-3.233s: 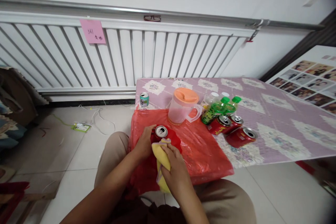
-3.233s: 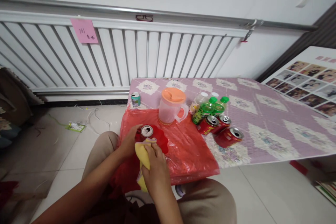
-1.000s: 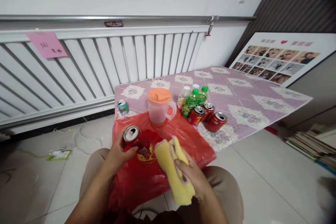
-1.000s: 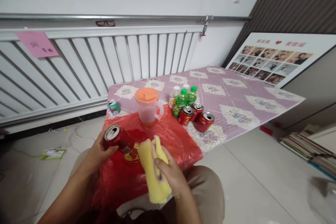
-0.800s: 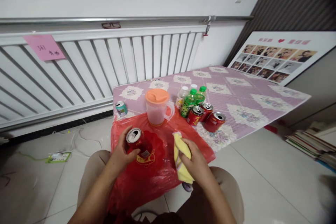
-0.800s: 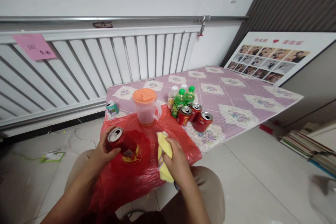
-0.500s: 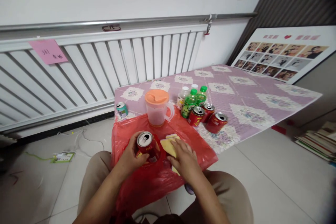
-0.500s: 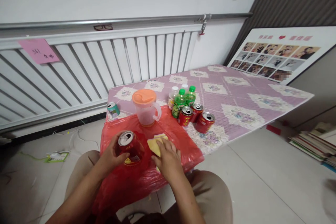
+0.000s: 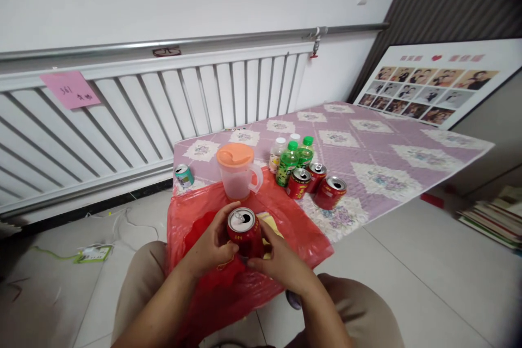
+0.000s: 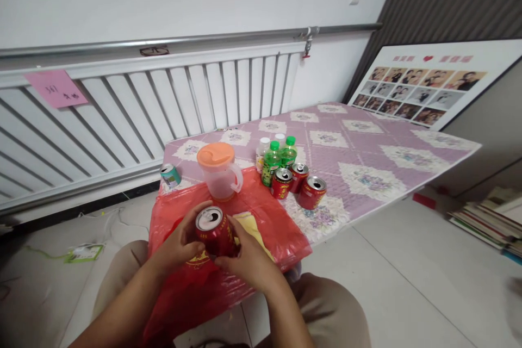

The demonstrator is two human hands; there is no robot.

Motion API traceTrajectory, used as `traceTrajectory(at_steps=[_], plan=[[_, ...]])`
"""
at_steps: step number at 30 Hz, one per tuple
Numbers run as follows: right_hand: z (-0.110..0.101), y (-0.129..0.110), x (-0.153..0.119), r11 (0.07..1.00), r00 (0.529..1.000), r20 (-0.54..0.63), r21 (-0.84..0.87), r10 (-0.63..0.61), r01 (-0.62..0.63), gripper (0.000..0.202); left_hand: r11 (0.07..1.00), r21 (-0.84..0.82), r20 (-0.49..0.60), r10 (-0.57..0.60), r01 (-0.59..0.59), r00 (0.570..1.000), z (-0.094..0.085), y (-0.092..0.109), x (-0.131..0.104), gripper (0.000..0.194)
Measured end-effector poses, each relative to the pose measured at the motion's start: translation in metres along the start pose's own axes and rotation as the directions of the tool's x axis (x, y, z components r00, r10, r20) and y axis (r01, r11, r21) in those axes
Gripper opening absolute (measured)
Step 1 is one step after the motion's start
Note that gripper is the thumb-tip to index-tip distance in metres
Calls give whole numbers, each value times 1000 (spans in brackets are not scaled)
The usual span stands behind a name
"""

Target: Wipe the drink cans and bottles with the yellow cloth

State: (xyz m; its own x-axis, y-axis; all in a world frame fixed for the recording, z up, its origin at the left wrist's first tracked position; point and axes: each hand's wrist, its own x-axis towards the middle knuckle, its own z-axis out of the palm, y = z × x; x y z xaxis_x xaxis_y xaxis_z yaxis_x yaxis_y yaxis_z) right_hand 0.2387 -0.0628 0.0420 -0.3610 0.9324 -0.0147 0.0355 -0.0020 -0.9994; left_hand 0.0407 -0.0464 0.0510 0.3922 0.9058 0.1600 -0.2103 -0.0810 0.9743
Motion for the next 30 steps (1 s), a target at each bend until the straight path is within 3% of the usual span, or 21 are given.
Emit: traceTrajectory(at_steps=[5,8,11,18,24,30], plan=[[-12,16,10,994,982,-171,-88,-82,67,78,999,-54,-73,1,-5,997,10,-8,17,76],[-21,27,16,958,927,-328,-270,-184,95,76,1000,-24,-121,-21,19,992,18,-12,28,72],[-28,34,21,902,870,-415,-425,-265,72,74,999,-2,-138,-33,33,990,27,-18,40,69],[-39,51,25,824,803,-466,-564,-371,53,66,1000,0,-218,-30,31,976,52,-36,64,68],[-58,68,19,773,799,-433,-631,-417,62,68,990,119,-216,-43,70,975,64,-44,74,66],[-72,77,16,779,780,-480,-627,-402,15,63,984,170,-188,-28,60,982,80,-56,88,65]])
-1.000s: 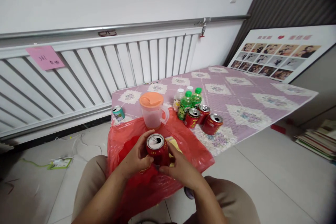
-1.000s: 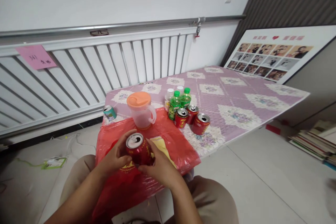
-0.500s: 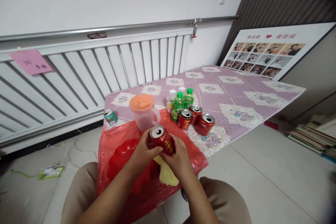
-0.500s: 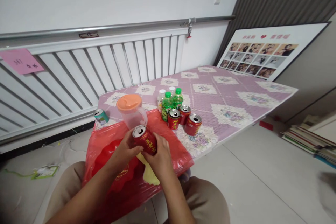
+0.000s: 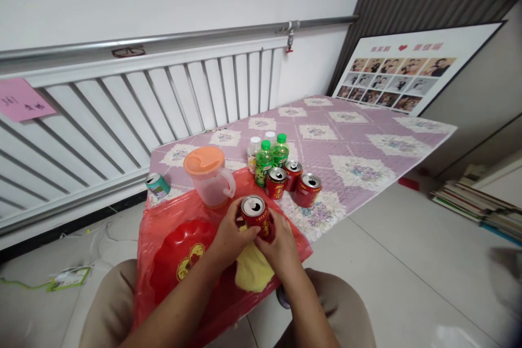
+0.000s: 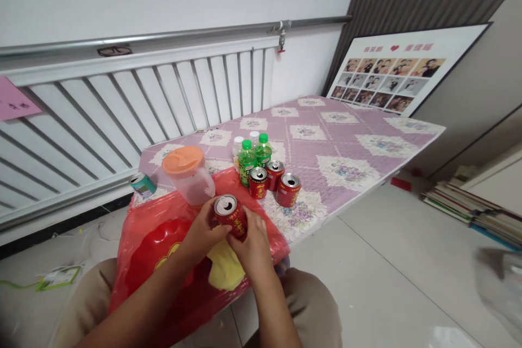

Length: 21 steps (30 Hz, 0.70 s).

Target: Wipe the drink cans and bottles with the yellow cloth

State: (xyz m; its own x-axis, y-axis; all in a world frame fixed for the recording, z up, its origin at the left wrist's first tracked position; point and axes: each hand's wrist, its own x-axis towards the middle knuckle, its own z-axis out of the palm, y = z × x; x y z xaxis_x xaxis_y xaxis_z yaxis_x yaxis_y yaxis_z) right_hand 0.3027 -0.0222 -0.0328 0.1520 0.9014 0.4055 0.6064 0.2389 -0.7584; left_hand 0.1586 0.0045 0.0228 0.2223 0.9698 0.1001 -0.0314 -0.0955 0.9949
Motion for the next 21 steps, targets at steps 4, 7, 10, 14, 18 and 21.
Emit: traceTrajectory(at_steps=[4,7,10,14,18,21], plan=[[-6,11,5,998,997,-30,-4,66,-66,61,999,-25,6,-31,31,1000,14,-6,3,74],[-13,23,10,987,985,-60,43,160,-157,64,997,48,-51,-58,61,997,17,-9,-3,69],[-18,38,16,965,956,-134,70,260,-253,66,991,84,-66,-101,106,993,15,-8,-15,52],[-19,57,22,944,912,-252,20,323,-328,69,984,35,-19,-174,174,985,10,1,-32,45],[-16,68,26,937,891,-311,-11,330,-350,66,975,30,-2,-221,221,975,6,10,-42,43],[-13,71,30,936,885,-336,-28,321,-350,66,975,41,17,-219,218,976,2,11,-46,38]])
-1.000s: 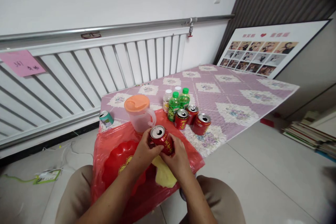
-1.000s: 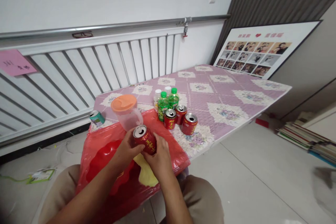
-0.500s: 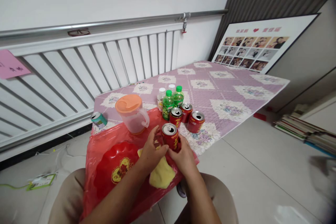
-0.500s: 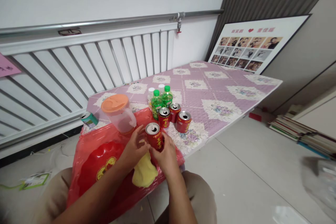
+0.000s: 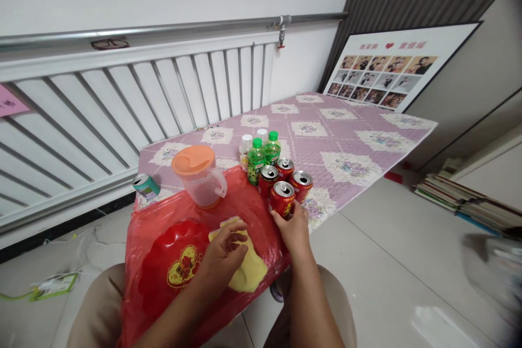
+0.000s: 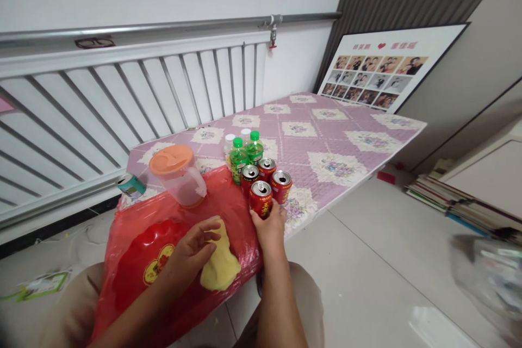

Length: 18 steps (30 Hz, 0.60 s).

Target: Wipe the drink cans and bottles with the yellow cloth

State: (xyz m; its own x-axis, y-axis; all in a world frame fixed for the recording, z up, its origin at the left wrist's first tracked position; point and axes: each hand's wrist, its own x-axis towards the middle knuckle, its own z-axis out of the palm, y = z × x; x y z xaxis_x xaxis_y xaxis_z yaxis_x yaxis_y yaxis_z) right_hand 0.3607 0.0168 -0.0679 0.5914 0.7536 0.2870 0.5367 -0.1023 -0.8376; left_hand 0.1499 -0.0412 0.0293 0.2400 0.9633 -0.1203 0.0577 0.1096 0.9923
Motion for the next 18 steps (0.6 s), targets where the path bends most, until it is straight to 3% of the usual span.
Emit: traceTrajectory(at_steps=[12,18], plan=[[9,0,7,1000,999,-36,-8,15,-16,68,999,-38,3,-5,5,1000,-14,-13,-8,30],[11,-1,8,999,999,-49,31,-6,7,60,998,-57,-7,-6,6,1000,-17,-16,-10,30]])
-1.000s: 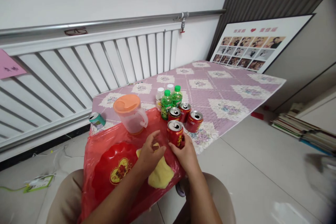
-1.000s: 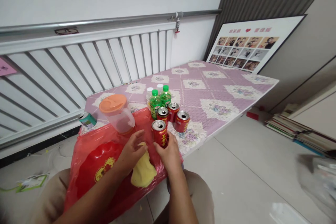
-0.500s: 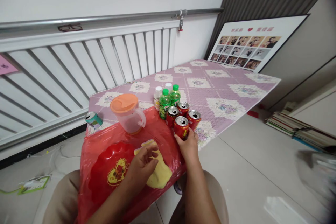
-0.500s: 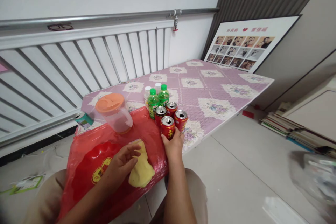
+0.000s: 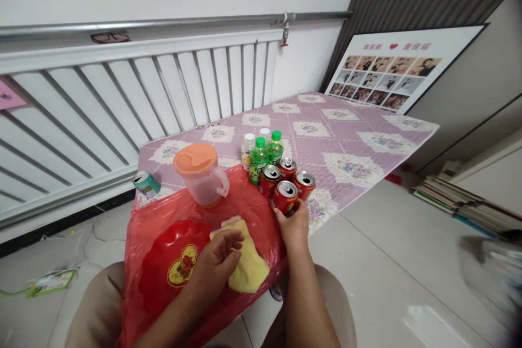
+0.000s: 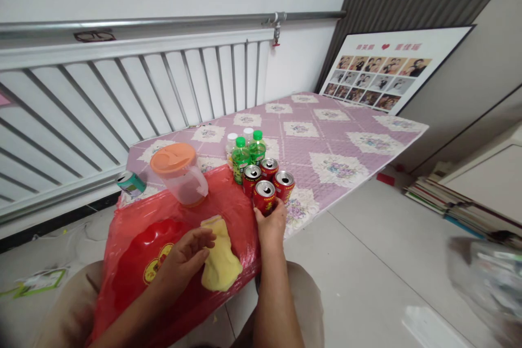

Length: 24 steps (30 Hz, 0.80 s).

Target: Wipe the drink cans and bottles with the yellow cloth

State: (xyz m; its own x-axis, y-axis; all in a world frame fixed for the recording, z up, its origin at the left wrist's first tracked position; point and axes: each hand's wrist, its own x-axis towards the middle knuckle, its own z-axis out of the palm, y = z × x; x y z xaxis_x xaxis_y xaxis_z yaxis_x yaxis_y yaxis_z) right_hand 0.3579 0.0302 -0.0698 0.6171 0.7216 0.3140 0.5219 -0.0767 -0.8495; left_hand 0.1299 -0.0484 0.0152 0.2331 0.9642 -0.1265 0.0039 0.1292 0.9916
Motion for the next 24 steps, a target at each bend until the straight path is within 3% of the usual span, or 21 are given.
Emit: traceTrajectory(at_steps=[4,10,14,24], plan=[[-7,3,-4,1000,1000,1,-14,6,-6,54,1000,16,-15,3,-3,1000,-3,1,-1,28],[-25,5,-16,996,995,103,-92,-11,21,19,1000,30,-59,-4,6,998,-3,3,-1,29],[-25,2,-19,987,981,186,-136,-58,84,22,1000,30,-38,-8,9,999,-1,2,0,29],[-21,3,-17,967,972,224,-221,-74,125,26,1000,17,-23,-6,6,1000,-1,-4,2,28]])
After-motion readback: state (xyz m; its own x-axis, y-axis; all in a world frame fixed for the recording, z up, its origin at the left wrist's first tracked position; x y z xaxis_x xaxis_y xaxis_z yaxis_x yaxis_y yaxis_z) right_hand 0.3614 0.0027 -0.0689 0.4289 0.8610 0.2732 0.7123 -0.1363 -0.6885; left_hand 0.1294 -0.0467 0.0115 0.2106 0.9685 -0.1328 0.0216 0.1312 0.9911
